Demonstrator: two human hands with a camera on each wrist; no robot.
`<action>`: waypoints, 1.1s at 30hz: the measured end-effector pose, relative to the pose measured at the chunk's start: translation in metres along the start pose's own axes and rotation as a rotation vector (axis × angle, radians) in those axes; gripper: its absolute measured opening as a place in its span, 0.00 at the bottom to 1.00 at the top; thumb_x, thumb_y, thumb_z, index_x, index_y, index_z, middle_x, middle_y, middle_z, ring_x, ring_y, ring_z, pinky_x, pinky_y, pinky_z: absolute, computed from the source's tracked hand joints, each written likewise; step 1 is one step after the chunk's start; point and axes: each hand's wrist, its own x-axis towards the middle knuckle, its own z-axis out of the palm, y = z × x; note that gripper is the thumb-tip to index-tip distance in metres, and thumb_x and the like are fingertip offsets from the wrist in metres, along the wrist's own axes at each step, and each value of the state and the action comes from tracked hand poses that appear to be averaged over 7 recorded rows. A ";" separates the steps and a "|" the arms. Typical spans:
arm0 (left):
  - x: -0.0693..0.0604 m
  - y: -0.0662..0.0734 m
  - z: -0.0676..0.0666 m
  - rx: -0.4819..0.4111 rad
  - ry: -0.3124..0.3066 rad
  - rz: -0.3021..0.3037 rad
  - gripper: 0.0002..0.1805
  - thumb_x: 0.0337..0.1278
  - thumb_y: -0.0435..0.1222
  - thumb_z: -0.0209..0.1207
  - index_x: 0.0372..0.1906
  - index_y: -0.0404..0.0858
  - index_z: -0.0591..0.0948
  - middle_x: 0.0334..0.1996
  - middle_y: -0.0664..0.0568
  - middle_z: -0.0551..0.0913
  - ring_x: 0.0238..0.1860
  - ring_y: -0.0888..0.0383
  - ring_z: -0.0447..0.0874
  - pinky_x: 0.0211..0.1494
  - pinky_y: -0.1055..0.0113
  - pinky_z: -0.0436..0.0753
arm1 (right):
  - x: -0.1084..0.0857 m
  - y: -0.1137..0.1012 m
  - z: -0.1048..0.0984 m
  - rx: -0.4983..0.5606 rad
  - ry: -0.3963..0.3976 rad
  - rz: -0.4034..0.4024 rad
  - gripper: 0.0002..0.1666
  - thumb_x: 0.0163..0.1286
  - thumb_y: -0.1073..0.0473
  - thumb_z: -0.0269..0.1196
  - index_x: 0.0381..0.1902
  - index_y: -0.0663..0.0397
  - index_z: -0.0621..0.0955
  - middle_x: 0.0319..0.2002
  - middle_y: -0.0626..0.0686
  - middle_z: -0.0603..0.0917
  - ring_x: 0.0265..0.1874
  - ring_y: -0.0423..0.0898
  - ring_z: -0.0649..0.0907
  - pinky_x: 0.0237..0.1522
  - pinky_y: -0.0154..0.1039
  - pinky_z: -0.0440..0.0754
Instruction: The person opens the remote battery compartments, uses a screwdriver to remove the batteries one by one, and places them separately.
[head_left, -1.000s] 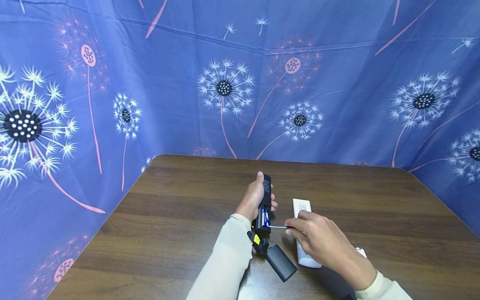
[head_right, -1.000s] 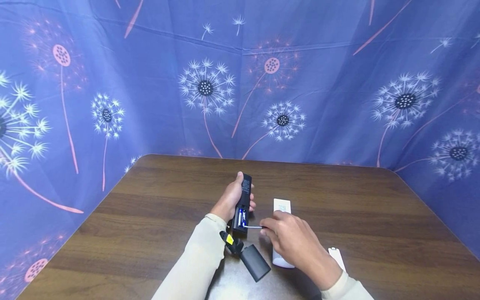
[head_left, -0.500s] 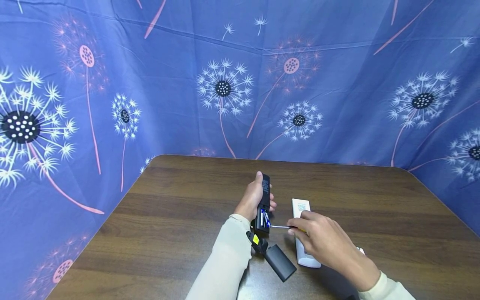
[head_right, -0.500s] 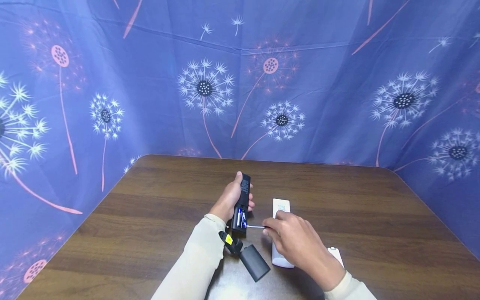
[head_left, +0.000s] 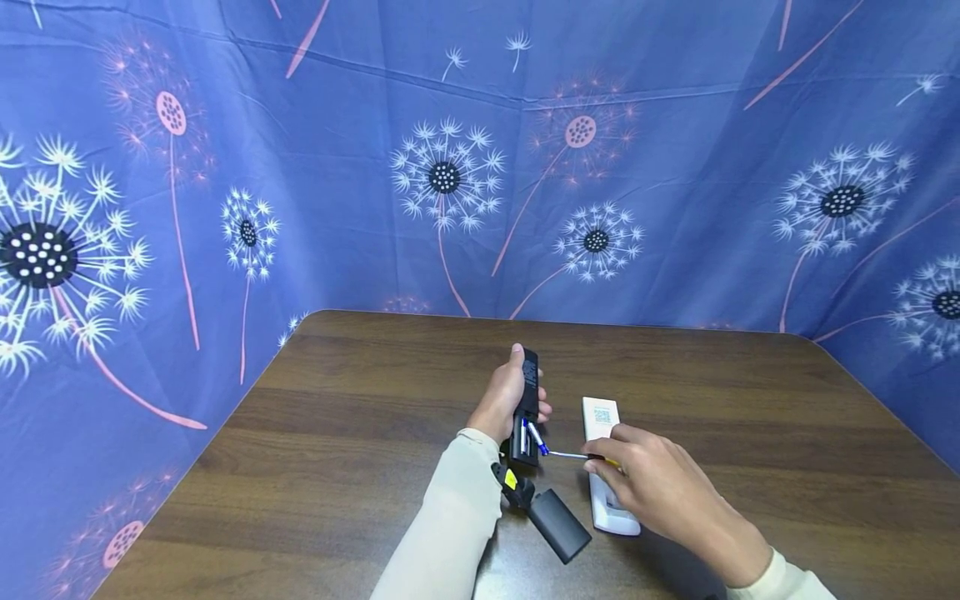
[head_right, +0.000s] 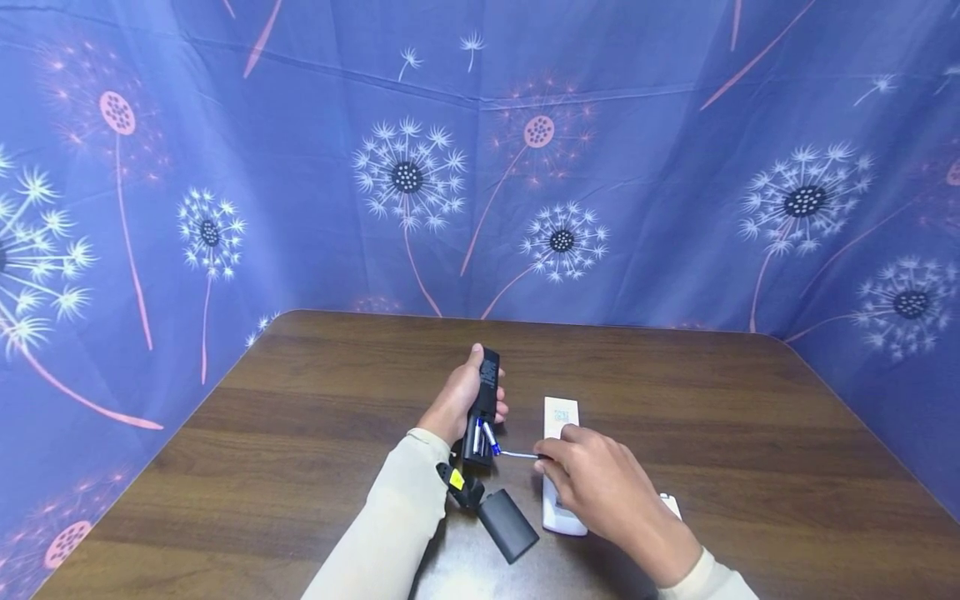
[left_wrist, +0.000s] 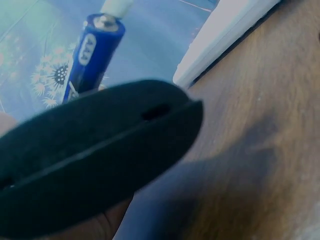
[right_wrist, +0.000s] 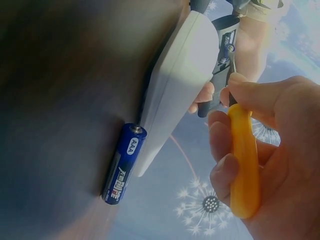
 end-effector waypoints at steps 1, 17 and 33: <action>0.000 0.000 0.000 -0.001 -0.001 0.000 0.42 0.76 0.63 0.32 0.62 0.28 0.72 0.21 0.47 0.76 0.16 0.55 0.79 0.20 0.64 0.81 | 0.000 0.000 0.000 -0.001 -0.004 0.001 0.09 0.59 0.58 0.75 0.38 0.41 0.88 0.25 0.33 0.72 0.19 0.29 0.64 0.19 0.30 0.64; 0.001 0.000 0.000 0.003 -0.018 0.007 0.42 0.76 0.62 0.32 0.63 0.27 0.72 0.21 0.47 0.76 0.17 0.54 0.80 0.20 0.64 0.81 | 0.000 0.001 0.001 -0.018 -0.026 0.004 0.08 0.60 0.56 0.75 0.38 0.40 0.88 0.26 0.34 0.74 0.20 0.29 0.65 0.20 0.31 0.65; -0.001 0.000 -0.001 0.003 -0.027 0.008 0.42 0.76 0.63 0.32 0.63 0.28 0.72 0.21 0.47 0.76 0.17 0.54 0.80 0.21 0.63 0.81 | 0.002 0.000 0.002 -0.031 -0.048 0.035 0.09 0.60 0.56 0.75 0.39 0.41 0.88 0.27 0.34 0.75 0.20 0.28 0.66 0.20 0.31 0.67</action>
